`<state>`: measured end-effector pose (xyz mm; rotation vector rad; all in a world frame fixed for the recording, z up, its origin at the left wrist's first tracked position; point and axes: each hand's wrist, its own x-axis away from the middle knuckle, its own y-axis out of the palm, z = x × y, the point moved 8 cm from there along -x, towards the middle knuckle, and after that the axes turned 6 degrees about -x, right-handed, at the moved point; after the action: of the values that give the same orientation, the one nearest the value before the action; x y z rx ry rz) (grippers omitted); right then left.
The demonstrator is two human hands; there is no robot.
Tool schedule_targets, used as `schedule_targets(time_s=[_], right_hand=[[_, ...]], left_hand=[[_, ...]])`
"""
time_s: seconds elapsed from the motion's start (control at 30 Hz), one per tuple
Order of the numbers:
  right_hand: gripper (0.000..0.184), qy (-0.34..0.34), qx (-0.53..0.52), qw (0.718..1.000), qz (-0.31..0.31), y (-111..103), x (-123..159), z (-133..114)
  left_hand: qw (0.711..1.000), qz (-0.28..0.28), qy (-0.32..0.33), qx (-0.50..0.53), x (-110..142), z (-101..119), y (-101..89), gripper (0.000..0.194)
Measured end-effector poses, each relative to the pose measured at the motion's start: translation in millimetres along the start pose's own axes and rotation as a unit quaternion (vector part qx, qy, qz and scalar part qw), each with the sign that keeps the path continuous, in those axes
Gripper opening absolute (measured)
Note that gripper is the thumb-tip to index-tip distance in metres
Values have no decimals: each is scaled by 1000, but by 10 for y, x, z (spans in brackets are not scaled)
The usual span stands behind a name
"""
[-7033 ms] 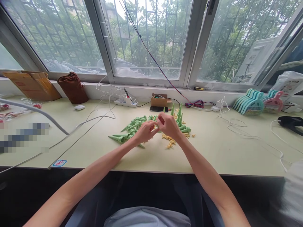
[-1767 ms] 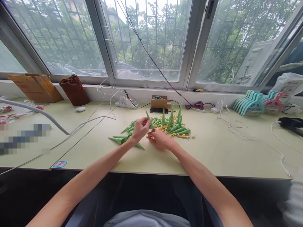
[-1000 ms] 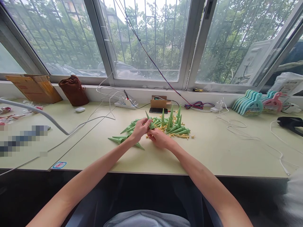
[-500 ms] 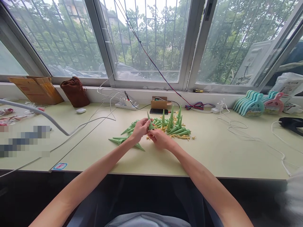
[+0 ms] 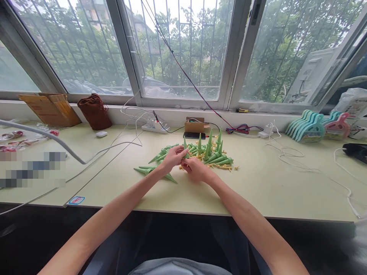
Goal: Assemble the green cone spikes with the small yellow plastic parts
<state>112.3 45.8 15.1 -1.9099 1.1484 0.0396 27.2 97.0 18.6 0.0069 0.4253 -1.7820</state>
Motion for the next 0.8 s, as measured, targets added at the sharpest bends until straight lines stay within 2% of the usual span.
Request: schedule_targets(time_s=[0.23, 0.37, 0.53, 0.8], right_hand=[[19, -21, 2, 1000, 8, 2, -4, -27], [21, -26, -2, 999, 47, -75, -13, -68], [17, -18, -16, 991, 129, -231, -9, -86], [18, 34, -66, 966, 246, -447, 46, 52]], left_hand=[[997, 73, 11, -10, -16, 9, -111, 30], [995, 104, -1, 1, -15, -13, -169, 29], [994, 97, -27, 37, 12, -5, -158, 29], [996, 85, -20, 32, 14, 14, -134, 31]])
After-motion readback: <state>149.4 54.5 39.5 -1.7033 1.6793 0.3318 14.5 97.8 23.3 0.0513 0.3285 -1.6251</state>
